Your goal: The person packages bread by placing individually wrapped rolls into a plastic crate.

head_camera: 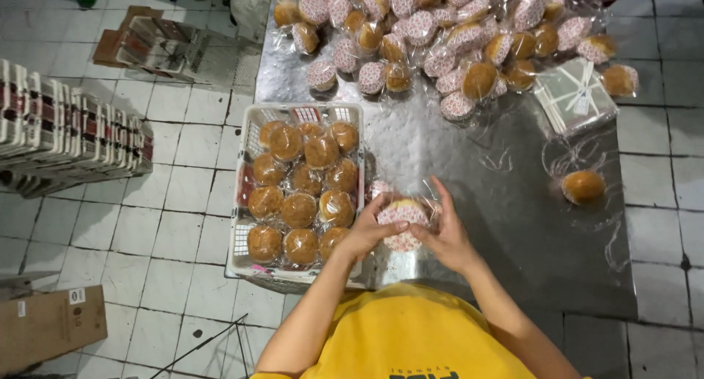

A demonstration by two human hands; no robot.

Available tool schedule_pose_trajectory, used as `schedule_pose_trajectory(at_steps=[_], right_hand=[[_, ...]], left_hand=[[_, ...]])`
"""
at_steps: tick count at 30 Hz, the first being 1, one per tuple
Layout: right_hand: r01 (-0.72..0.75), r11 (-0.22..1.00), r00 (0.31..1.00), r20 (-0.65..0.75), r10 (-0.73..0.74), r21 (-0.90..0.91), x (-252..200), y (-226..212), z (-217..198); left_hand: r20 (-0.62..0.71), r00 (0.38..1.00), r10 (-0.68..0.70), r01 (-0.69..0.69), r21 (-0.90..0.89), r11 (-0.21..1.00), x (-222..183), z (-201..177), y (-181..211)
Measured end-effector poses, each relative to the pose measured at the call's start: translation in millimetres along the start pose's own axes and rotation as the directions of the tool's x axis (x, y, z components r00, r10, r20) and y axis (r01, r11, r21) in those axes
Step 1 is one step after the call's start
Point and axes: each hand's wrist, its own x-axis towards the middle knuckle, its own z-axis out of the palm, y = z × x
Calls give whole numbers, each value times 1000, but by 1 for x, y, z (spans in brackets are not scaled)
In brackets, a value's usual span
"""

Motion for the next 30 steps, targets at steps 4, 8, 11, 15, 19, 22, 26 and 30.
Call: schedule_pose_trajectory(at_steps=[4, 8, 11, 15, 19, 22, 26, 30], right_hand=[[108, 936, 989, -63, -136, -334, 27, 9, -49], [100, 760, 952, -159, -260, -643, 40, -23, -84], [520, 372, 737, 184, -651, -769, 41, -38, -101], [611, 243, 718, 399, -571, -753, 41, -35, -103], [615, 207, 708, 416, -571, -761, 41, -24, -107], [580, 178, 694, 367, -619, -795, 43, -13, -105], [449, 162, 696, 231, -680, -879, 60, 1, -134], [481, 507, 812, 145, -565, -716, 36, -34, -134]], left_hand=[[35, 999, -5, 7, -50, 999, 2, 27, 6], [142, 989, -36, 56, -137, 989, 11, 47, -6], [120, 992, 32, -35, 30, 999, 10, 71, -16], [137, 991, 13, -27, 100, 995, 0, 98, -10], [147, 989, 5, -8, 20, 1000, -2, 110, -5], [189, 981, -46, 49, -7, 999, 6, 85, -40], [273, 957, -100, 109, -19, 994, -12, 122, 24], [264, 955, -134, 156, -66, 986, -9, 107, -6]])
